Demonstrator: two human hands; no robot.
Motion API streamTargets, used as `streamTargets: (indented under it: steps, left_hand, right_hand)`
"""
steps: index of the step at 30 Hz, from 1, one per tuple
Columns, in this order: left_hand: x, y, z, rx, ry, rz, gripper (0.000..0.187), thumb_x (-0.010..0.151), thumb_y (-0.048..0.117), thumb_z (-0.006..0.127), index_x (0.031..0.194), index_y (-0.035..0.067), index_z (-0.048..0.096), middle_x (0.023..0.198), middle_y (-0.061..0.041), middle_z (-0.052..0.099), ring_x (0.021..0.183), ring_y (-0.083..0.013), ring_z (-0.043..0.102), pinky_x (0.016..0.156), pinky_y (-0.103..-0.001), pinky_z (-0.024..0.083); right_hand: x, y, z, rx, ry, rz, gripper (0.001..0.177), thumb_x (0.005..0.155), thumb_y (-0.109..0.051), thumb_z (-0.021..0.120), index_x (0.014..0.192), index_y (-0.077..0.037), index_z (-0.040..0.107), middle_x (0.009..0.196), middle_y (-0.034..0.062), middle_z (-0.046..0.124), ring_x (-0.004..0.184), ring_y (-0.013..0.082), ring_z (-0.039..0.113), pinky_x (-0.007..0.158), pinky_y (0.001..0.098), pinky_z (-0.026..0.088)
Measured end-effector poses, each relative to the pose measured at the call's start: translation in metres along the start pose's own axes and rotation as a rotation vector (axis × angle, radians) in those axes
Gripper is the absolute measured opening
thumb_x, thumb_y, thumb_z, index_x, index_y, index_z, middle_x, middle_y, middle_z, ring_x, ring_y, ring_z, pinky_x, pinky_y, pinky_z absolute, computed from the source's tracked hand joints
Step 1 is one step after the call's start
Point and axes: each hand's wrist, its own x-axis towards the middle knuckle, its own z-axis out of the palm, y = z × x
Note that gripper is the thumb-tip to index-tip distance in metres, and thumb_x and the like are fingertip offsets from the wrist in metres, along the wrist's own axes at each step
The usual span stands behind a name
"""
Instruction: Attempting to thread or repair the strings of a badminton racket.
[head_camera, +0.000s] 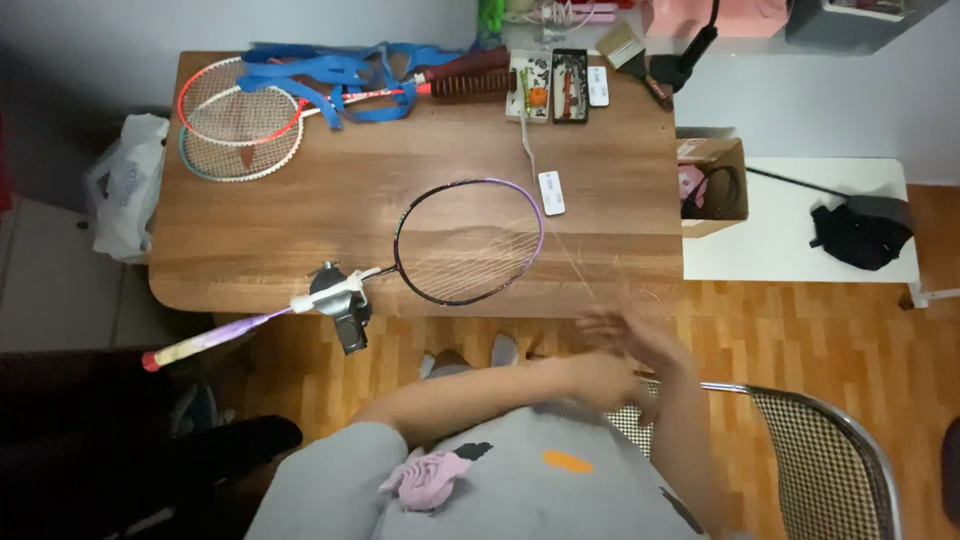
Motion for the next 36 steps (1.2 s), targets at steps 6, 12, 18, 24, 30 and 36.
streamTargets:
  steps: [6, 12, 18, 24, 30, 36]
  left_hand:
    - [0.007, -0.101, 0.049, -0.046, -0.015, -0.367, 0.023, 0.091, 0.026, 0.060, 0.105, 0.026, 0.078, 0.113, -0.004, 0.074, 0.104, -0.0292, 0.069, 0.086, -0.046, 0.053]
    - [0.016, -0.211, 0.019, -0.904, 0.740, -0.498, 0.042, 0.105, 0.035, 0.058, 0.137, 0.008, 0.052, 0.141, -0.018, 0.060, 0.133, -0.0333, 0.058, 0.108, -0.046, 0.048]
    - [-0.013, -0.186, -0.053, -1.654, 1.059, -0.066, 0.036, 0.104, 0.025, 0.050, 0.132, 0.003, 0.054, 0.138, -0.017, 0.065, 0.131, -0.0302, 0.059, 0.112, -0.045, 0.049]
    - [-0.007, -0.113, -0.046, -0.514, 0.633, -0.159, 0.035, 0.084, 0.005, 0.063, 0.118, 0.014, 0.068, 0.116, -0.010, 0.073, 0.111, -0.0283, 0.068, 0.097, -0.043, 0.054]
    - [0.003, -0.037, 0.020, 0.027, -0.189, -0.090, 0.025, 0.088, 0.019, 0.063, 0.109, 0.018, 0.075, 0.106, -0.008, 0.078, 0.101, -0.0277, 0.072, 0.088, -0.045, 0.054]
    - [0.002, -0.140, 0.026, -0.460, 0.386, -0.326, 0.029, 0.091, 0.018, 0.063, 0.117, 0.008, 0.070, 0.114, -0.013, 0.075, 0.104, -0.0278, 0.071, 0.091, -0.044, 0.056]
  right_hand:
    - [-0.014, -0.027, -0.052, 0.083, 0.386, -0.689, 0.029, 0.114, -0.029, 0.064, 0.102, -0.002, 0.062, 0.084, -0.0010, 0.052, 0.072, 0.0118, 0.046, 0.066, 0.0309, 0.041]
    - [-0.089, 0.027, -0.231, 0.523, 0.974, -0.948, 0.018, 0.110, -0.021, 0.066, 0.095, -0.011, 0.067, 0.069, -0.0030, 0.043, 0.055, 0.0084, 0.035, 0.051, 0.0257, 0.027]
    - [-0.078, 0.131, -0.339, 0.506, 1.131, -0.591, 0.027, 0.114, -0.042, 0.058, 0.110, -0.016, 0.065, 0.103, 0.0017, 0.072, 0.093, 0.0108, 0.067, 0.079, 0.0249, 0.057]
    - [-0.044, -0.001, -0.037, -0.437, 0.826, -0.089, 0.048, 0.100, -0.043, 0.058, 0.128, -0.005, 0.069, 0.123, 0.0156, 0.071, 0.116, 0.0316, 0.065, 0.098, 0.0503, 0.049]
    - [0.022, -0.017, 0.001, 0.027, 0.018, -0.306, 0.040, 0.110, -0.029, 0.055, 0.127, 0.004, 0.071, 0.080, 0.0065, 0.060, 0.070, 0.0172, 0.054, 0.061, 0.0314, 0.047]
    - [-0.044, -0.033, -0.069, 0.830, -0.058, -1.163, 0.036, 0.113, -0.026, 0.063, 0.083, -0.011, 0.049, 0.065, -0.0026, 0.042, 0.057, 0.0098, 0.036, 0.058, 0.0258, 0.033]
